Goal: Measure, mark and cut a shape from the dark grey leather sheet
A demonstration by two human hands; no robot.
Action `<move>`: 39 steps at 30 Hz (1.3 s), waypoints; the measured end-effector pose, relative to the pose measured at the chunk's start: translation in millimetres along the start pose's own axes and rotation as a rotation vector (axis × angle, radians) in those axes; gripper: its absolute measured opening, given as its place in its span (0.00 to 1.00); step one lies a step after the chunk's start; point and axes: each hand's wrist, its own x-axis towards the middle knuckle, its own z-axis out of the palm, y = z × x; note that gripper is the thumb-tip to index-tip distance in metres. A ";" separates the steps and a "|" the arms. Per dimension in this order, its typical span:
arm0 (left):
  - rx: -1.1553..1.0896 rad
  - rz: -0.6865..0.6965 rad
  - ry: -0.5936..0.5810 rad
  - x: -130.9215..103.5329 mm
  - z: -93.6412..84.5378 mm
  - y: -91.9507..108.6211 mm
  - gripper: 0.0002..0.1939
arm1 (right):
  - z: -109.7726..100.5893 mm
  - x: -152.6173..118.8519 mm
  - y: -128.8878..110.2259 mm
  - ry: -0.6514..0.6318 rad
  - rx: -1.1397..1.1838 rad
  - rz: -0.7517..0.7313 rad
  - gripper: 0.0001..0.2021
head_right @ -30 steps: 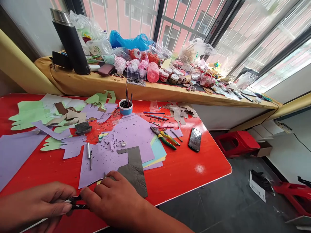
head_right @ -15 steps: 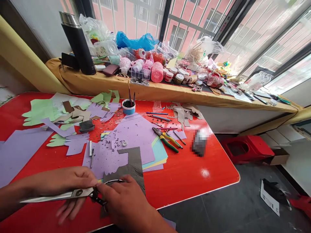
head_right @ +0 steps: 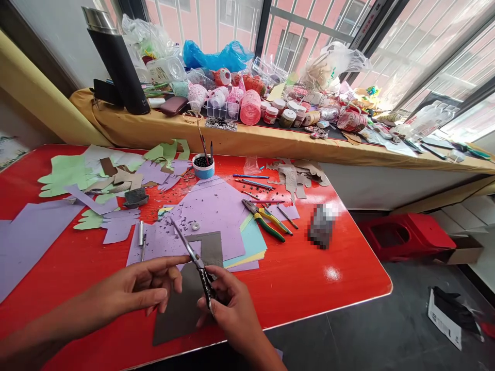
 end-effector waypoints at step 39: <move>0.272 0.155 0.060 34.4 51.6 42.5 0.16 | -13.8 -28.3 -4.5 -0.012 -0.571 -0.421 0.42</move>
